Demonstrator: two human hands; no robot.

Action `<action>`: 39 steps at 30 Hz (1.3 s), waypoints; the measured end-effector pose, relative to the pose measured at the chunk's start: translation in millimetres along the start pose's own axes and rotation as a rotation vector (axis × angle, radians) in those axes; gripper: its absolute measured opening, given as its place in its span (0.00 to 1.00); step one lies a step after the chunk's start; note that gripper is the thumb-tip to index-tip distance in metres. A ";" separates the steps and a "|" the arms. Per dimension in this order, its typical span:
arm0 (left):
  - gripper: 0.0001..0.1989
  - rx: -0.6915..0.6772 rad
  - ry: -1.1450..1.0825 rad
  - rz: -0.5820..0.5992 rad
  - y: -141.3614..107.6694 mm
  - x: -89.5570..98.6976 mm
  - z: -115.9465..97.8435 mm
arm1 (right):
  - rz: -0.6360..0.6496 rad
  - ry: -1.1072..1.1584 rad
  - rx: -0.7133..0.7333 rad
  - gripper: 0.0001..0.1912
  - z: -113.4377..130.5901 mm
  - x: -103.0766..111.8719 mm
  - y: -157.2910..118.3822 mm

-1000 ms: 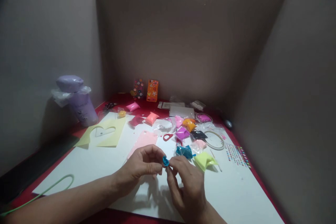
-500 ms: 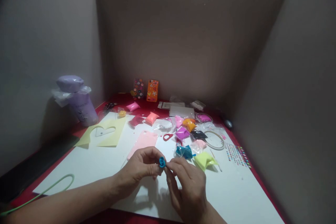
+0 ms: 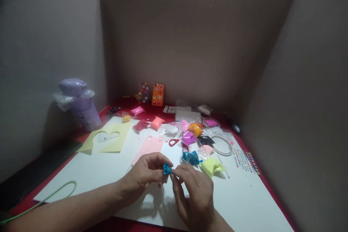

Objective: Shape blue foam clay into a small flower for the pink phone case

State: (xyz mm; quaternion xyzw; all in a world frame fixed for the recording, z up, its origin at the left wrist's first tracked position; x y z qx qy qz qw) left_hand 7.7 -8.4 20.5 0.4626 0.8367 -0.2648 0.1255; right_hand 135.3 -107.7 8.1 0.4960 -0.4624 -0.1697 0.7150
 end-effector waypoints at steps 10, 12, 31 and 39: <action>0.09 0.009 -0.016 0.038 1.0 0.8 1.7 | 0.000 0.026 0.007 0.13 1.8 -0.3 1.3; 0.08 0.000 -0.016 0.047 1.7 1.2 2.1 | -0.003 0.024 0.010 0.13 2.2 -0.4 1.7; 0.12 0.027 -0.020 0.057 0.9 1.7 1.6 | 0.006 0.066 0.001 0.13 2.5 -1.1 0.9; 0.11 0.027 -0.053 0.071 1.3 3.3 3.3 | 0.014 0.053 0.011 0.13 4.7 -1.5 2.7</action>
Point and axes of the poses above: each hand's wrist, its own y-axis towards the middle knuckle, its own x-axis out of the back of the hand, z = x × y, the point moved 1 cm from there along y, towards the middle knuckle, and after that the axes turned 15 degrees about x, right-handed, at the moved point
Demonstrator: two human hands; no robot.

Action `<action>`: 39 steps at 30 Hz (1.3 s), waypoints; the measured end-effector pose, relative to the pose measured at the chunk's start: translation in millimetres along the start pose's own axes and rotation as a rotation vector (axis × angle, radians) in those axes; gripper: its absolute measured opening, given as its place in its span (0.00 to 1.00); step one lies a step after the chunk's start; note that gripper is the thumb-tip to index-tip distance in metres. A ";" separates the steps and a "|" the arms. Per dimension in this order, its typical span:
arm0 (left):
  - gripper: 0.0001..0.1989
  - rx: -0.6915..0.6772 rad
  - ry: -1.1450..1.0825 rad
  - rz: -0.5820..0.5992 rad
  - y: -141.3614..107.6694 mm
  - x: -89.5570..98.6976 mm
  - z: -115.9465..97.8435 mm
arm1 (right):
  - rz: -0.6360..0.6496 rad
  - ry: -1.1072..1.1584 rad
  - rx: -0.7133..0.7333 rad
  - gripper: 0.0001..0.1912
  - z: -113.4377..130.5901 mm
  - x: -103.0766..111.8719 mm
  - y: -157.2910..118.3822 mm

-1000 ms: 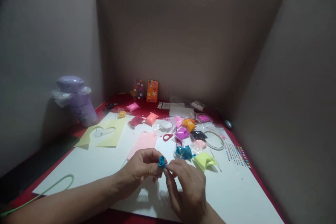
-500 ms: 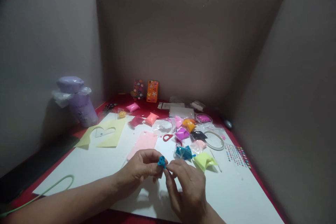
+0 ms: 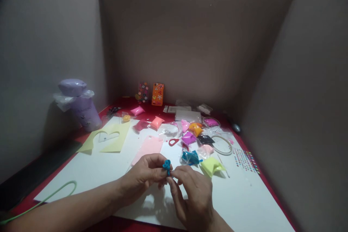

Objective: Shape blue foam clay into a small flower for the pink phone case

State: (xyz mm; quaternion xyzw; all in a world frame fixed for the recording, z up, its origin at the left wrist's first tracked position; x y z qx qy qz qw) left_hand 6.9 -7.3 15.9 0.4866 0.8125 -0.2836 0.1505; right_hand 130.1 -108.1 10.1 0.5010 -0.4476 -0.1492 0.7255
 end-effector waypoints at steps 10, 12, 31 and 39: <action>0.10 0.025 0.010 0.001 2.7 2.6 0.7 | -0.015 0.006 -0.016 0.12 -1.5 0.7 -1.5; 0.09 0.020 0.008 0.011 3.2 3.8 0.9 | -0.019 -0.006 -0.014 0.12 -1.5 0.8 -2.2; 0.11 -0.003 0.136 0.025 3.9 3.9 -6.1 | -0.025 -0.043 -0.007 0.10 -3.9 3.3 -4.0; 0.13 -0.062 0.123 -0.106 12.1 13.2 -10.8 | -0.034 0.016 -0.129 0.06 -11.0 5.9 -5.0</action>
Point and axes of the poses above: each hand's wrist, its own y-axis towards the middle knuckle, its own x-axis out of the back of the hand, z = x × y, the point moved 1 cm from there along y, towards the middle knuckle, and after that the axes turned 15 degrees about x, right-handed, at the moved point
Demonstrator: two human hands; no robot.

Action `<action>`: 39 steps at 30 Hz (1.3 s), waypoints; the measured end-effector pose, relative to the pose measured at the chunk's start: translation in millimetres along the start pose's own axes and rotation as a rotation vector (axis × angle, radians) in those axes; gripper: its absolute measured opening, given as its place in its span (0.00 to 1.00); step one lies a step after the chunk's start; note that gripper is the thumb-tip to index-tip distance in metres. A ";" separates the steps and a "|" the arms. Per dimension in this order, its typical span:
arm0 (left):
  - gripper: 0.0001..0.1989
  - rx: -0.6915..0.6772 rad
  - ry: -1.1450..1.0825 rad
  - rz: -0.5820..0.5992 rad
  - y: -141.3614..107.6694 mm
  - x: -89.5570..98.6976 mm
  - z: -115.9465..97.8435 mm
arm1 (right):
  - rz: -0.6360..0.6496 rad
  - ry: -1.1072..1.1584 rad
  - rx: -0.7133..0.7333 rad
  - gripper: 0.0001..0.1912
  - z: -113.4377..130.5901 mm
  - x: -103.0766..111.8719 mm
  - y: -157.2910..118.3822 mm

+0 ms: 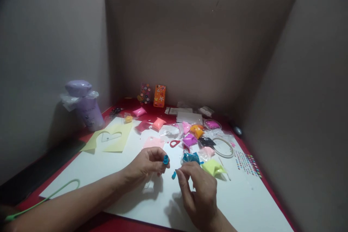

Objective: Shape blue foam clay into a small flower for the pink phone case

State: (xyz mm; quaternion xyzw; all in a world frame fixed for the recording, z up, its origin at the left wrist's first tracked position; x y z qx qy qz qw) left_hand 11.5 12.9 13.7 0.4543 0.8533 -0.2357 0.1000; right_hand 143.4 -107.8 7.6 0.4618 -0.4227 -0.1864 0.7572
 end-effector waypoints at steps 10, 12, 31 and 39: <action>0.14 0.013 -0.116 0.022 4.0 3.5 -2.3 | -0.021 0.025 -0.017 0.05 -5.1 -2.5 0.1; 0.14 0.041 -0.109 0.029 4.0 5.8 -2.8 | -0.026 0.027 -0.022 0.05 -5.5 -2.3 1.1; 0.15 0.065 -0.108 0.016 6.4 13.2 -7.4 | 0.192 -0.184 -0.020 0.05 -29.5 -4.1 -4.6; 0.15 0.043 -0.065 0.009 7.6 12.5 -5.2 | 0.437 -0.180 0.086 0.09 -24.0 -4.4 3.7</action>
Point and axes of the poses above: each hand's wrist, its own y-axis towards the middle knuckle, its own x-axis out of the back of the hand, z = x × y, the point moved 1 cm from there along y, towards the middle knuckle, and after that the axes turned 15 degrees about x, right-handed, at the moved point
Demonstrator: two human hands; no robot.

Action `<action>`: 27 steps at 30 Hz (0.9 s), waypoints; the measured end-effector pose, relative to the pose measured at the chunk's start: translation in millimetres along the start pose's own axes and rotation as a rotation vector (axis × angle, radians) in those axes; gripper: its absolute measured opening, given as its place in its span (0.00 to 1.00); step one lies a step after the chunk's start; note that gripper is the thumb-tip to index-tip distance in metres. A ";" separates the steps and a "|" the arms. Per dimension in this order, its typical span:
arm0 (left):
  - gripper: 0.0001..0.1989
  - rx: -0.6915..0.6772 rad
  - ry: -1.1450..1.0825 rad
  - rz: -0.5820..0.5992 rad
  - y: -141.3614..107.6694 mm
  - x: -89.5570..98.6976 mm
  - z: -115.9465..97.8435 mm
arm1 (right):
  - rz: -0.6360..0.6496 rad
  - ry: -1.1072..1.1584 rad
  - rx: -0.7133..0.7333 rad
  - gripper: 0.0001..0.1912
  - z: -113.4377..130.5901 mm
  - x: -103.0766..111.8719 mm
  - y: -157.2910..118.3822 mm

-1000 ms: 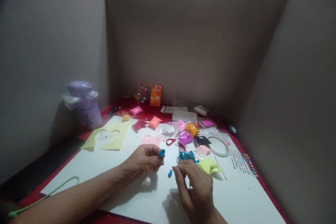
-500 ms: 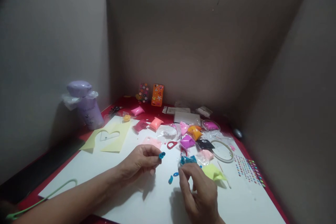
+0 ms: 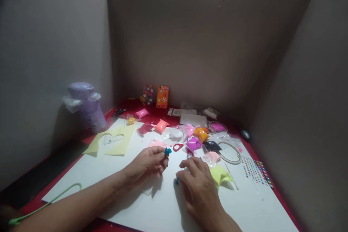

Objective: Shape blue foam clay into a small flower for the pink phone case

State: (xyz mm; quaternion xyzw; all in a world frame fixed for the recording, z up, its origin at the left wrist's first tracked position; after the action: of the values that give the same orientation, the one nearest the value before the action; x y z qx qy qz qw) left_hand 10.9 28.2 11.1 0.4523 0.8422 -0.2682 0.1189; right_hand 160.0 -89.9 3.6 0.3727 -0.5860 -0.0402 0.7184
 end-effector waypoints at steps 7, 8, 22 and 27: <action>0.16 -0.007 -0.032 0.021 -0.8 0.7 0.8 | -0.036 -0.043 0.086 0.08 2.0 -9.6 0.4; 0.16 -0.005 -0.038 0.028 -1.1 0.5 0.8 | -0.061 -0.035 0.092 0.07 2.3 -10.9 -0.3; 0.12 0.033 -0.135 0.089 0.7 -1.0 4.4 | -0.343 0.351 -0.047 0.11 2.5 -9.4 -6.3; 0.11 0.055 -0.164 0.061 0.0 -2.8 4.6 | -0.379 0.460 -0.089 0.11 6.4 -11.0 -1.5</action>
State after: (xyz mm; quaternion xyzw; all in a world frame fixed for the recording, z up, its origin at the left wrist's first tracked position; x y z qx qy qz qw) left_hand 12.2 23.7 8.6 0.4571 0.8079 -0.3237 0.1833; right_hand 151.6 -88.6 -6.0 0.4429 -0.3257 -0.1139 0.8275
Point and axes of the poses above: each hand's wrist, its own y-axis towards the middle knuckle, its own x-axis out of the back of the hand, z = x × y, the point moved 1 cm from there along y, towards the middle knuckle, and after that the axes turned 15 degrees about x, right-handed, at the moved point
